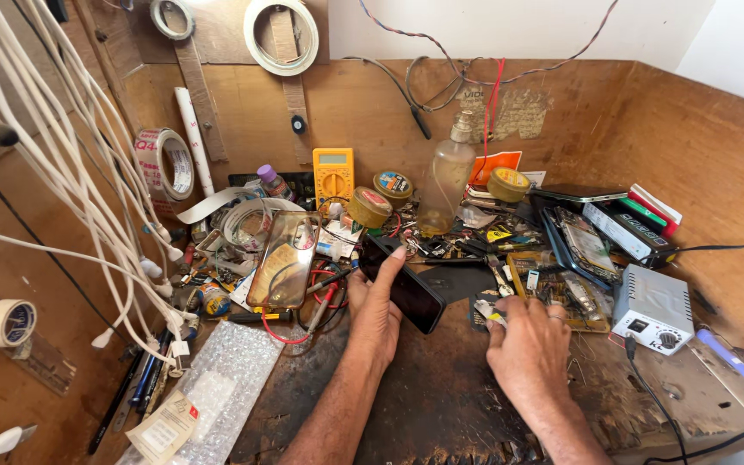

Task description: The person uses a small metal tool to pry open the back cover of a black smartphone. After separating the cover, they place it on the workbench and use the tool to manipulate components inside the phone's chassis.

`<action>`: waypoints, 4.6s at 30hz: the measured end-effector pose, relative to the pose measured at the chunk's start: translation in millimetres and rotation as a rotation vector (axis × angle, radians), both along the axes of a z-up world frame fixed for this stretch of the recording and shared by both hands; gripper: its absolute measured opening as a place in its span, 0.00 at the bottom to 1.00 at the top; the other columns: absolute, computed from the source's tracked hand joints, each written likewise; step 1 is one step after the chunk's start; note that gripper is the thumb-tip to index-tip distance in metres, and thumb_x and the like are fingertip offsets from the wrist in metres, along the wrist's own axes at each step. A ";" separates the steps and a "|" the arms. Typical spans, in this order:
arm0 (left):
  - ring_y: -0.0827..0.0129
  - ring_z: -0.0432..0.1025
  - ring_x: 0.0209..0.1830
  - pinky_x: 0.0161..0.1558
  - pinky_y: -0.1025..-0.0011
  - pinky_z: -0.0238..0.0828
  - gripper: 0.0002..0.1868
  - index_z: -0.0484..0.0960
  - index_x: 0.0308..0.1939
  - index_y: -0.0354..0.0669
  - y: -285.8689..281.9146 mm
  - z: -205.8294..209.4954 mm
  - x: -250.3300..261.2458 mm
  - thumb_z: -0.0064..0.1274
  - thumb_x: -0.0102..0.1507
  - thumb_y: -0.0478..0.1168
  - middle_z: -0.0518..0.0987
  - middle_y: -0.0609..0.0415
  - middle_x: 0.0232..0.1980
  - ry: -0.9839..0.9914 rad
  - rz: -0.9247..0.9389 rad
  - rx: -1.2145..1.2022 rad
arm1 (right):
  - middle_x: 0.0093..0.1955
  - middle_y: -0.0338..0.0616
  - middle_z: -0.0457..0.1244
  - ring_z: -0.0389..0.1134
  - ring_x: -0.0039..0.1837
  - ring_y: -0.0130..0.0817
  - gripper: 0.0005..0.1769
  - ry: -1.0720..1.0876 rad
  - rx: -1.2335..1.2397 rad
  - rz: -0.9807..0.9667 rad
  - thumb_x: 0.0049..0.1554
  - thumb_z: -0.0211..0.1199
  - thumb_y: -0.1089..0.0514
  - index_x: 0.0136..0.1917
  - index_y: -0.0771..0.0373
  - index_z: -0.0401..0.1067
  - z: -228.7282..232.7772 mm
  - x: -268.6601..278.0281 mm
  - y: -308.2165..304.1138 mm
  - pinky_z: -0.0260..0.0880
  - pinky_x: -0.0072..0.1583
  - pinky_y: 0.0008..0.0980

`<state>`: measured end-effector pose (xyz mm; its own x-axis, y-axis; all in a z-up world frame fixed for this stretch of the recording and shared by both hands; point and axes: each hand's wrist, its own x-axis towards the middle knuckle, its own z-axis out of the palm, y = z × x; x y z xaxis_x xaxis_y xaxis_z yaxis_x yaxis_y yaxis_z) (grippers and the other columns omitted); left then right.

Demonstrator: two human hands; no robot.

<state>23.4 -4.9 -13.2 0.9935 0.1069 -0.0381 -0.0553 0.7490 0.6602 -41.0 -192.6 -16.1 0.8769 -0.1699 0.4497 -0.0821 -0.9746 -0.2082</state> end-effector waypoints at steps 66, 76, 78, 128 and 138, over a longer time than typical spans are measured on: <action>0.62 0.72 0.58 0.59 0.64 0.73 0.50 0.57 0.67 0.37 -5.7 10.8 -13.1 0.72 0.48 0.40 0.72 0.45 0.61 -0.078 0.073 0.248 | 0.43 0.53 0.72 0.76 0.40 0.42 0.06 -0.485 0.406 0.318 0.56 0.65 0.68 0.48 0.69 0.75 13.0 -25.4 59.4 0.75 0.37 0.35; 0.61 0.70 0.62 0.62 0.62 0.70 0.55 0.52 0.70 0.43 -0.9 13.0 -11.2 0.71 0.45 0.31 0.71 0.49 0.62 -0.091 0.000 0.261 | 0.42 0.53 0.71 0.76 0.41 0.44 0.06 -0.485 0.373 0.348 0.55 0.66 0.67 0.48 0.68 0.75 16.0 -29.4 61.8 0.75 0.40 0.36; 0.59 0.70 0.61 0.62 0.60 0.71 0.56 0.51 0.71 0.42 -0.3 13.2 -9.7 0.69 0.45 0.30 0.71 0.48 0.62 -0.085 -0.029 0.223 | 0.42 0.52 0.72 0.77 0.40 0.41 0.06 -0.430 0.463 0.331 0.55 0.66 0.67 0.48 0.68 0.75 15.8 -30.6 62.8 0.76 0.38 0.34; 0.63 0.71 0.63 0.60 0.66 0.73 0.63 0.46 0.75 0.43 -7.4 10.5 -14.0 0.71 0.43 0.41 0.71 0.46 0.65 -0.223 -0.144 0.559 | 0.35 0.42 0.74 0.70 0.34 0.21 0.11 -0.032 0.639 0.414 0.54 0.70 0.59 0.49 0.64 0.82 102.8 29.2 58.8 0.73 0.34 0.27; 0.65 0.71 0.63 0.59 0.66 0.75 0.65 0.41 0.77 0.46 -4.7 11.1 -14.2 0.70 0.44 0.43 0.70 0.48 0.65 -0.151 -0.199 0.602 | 0.40 0.47 0.73 0.75 0.38 0.34 0.11 -0.151 0.414 0.393 0.52 0.70 0.58 0.49 0.61 0.82 106.9 20.8 69.0 0.74 0.43 0.36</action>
